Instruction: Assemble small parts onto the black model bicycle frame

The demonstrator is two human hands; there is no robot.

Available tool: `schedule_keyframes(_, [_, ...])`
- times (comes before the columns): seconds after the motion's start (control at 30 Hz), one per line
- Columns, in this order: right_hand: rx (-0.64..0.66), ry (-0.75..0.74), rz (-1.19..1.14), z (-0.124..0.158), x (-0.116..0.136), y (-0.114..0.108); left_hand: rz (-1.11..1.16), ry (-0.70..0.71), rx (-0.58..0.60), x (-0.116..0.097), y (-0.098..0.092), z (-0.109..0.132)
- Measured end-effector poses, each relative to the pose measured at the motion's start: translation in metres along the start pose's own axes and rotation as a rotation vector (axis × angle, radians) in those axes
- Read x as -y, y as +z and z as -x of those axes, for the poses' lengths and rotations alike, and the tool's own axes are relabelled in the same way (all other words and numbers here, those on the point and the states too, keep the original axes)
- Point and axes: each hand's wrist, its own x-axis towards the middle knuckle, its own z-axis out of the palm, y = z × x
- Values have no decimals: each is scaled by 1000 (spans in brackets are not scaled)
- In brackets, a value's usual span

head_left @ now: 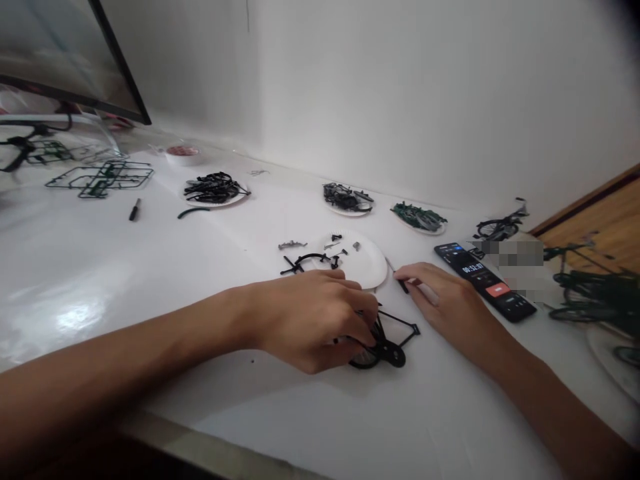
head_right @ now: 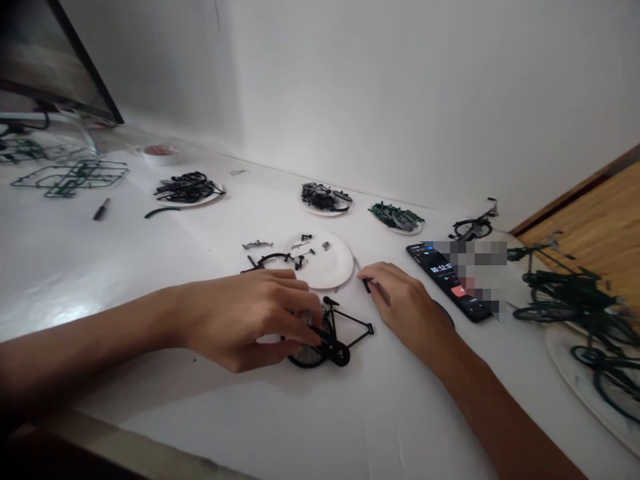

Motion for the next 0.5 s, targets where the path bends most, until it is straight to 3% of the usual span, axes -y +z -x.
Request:
schedule_keyframes(0.3, [65,-47,63,6,10,-15,-14,3,16,2,2,2])
schedule_keyframes(0.4, [73,-6,49,11,12,-13,1,-3,16,1,2,2])
schedule_keyframes(0.5, [-12,88,80,13,9,-9,24,-12,13,1,2,1])
